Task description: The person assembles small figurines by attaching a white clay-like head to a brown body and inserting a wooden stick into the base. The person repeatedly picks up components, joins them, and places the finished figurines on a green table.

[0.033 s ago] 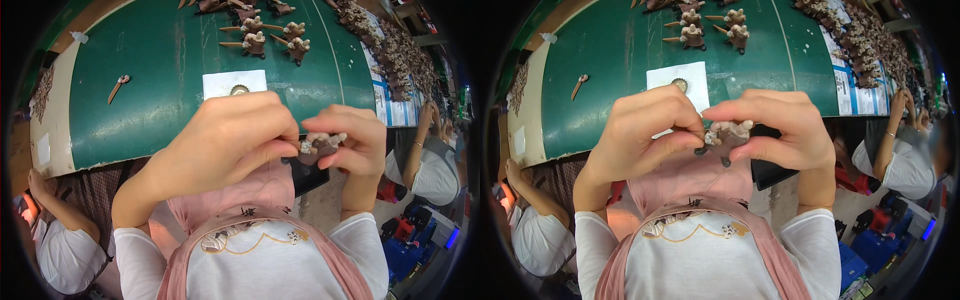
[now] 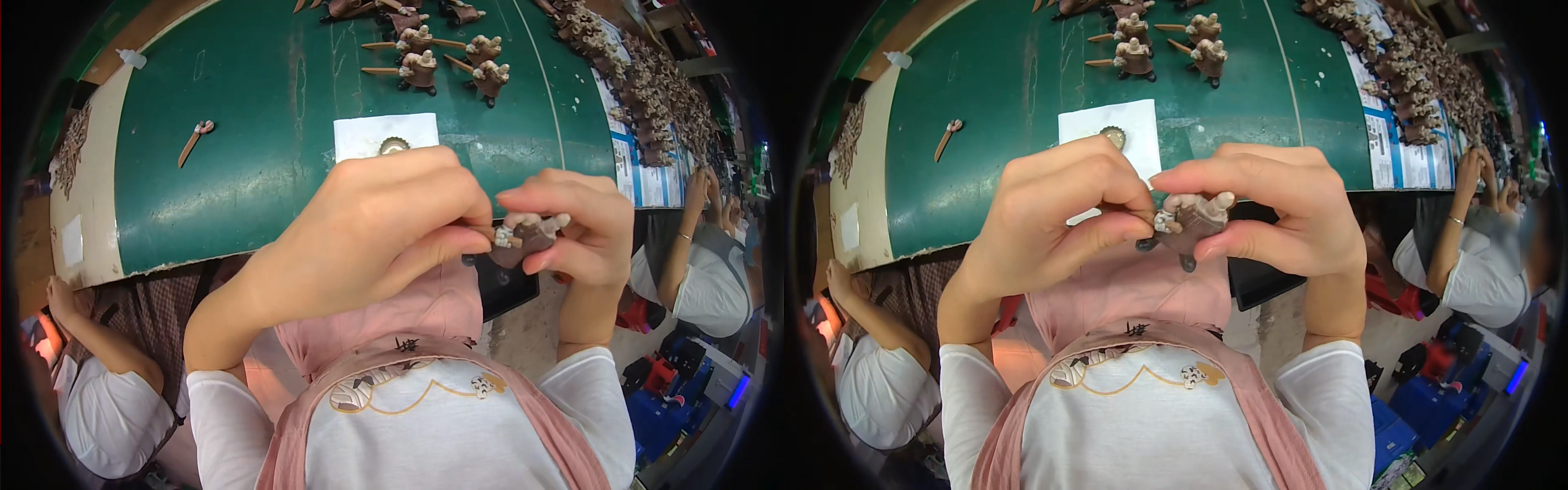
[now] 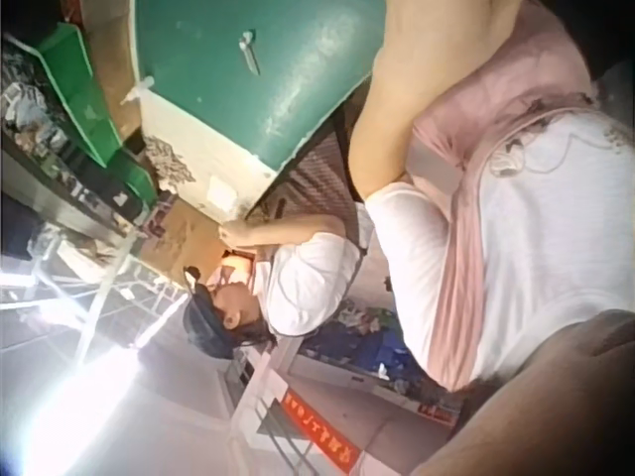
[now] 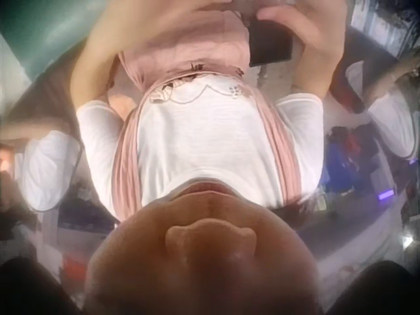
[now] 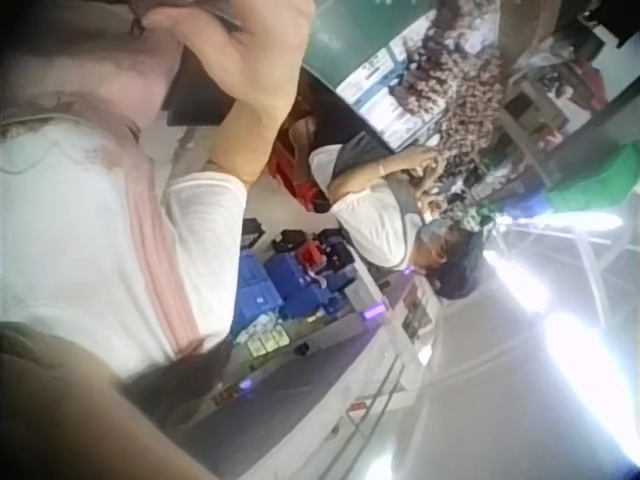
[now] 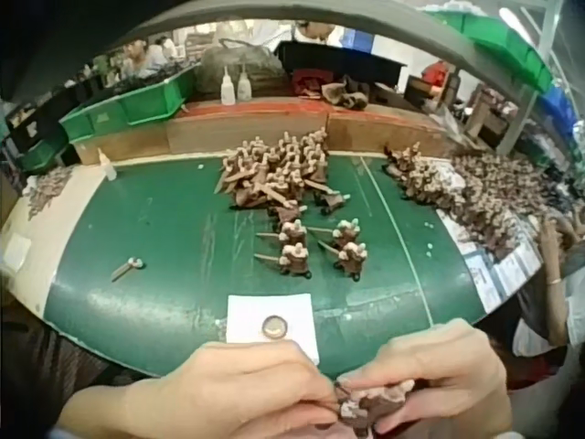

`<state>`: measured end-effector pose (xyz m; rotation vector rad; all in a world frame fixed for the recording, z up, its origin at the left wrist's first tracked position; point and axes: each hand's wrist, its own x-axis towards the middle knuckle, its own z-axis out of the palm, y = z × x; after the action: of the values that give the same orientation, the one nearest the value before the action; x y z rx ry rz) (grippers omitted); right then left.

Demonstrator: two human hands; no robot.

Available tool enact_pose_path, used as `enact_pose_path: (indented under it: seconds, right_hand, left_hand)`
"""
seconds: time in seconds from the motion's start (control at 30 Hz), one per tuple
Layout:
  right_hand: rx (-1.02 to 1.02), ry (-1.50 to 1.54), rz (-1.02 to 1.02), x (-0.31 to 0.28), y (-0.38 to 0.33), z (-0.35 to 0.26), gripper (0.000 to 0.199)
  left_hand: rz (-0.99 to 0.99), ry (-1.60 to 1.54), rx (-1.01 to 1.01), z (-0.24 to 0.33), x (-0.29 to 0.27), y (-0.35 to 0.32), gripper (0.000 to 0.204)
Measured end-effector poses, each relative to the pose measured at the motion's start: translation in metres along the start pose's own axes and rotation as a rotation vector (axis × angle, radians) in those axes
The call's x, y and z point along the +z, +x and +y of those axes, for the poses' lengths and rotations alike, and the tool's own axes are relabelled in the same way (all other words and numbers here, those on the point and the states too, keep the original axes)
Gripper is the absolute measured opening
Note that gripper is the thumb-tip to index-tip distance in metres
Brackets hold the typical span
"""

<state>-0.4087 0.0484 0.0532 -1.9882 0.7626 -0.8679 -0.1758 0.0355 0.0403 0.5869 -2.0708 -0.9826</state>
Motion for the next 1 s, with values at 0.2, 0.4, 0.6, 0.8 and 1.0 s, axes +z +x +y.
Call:
enact_pose_path:
  seconds: [0.2,0.4,0.6,0.8,1.0]
  right_hand:
    - [0.049,0.012,0.017,0.005,-0.001,-0.001,0.047]
    - [0.077,0.039,-0.185,-0.002,0.002,0.003,0.039]
    - [0.007,0.093,-0.281,-0.002,0.007,0.011,0.039]
    - [0.015,0.119,-0.321,0.002,0.01,0.017,0.039]
    - [0.033,0.132,-0.283,0.006,0.01,0.021,0.039]
  left_hand:
    - [0.157,0.102,0.117,0.0,0.01,-0.008,0.024]
    - [-0.02,0.388,0.371,-0.001,0.0,-0.006,0.023]
    - [-0.101,0.535,0.461,0.014,-0.002,-0.004,0.02]
    - [-0.158,0.569,0.479,0.016,-0.004,-0.004,0.02]
    - [-0.09,0.521,0.482,0.003,-0.006,-0.012,0.019]
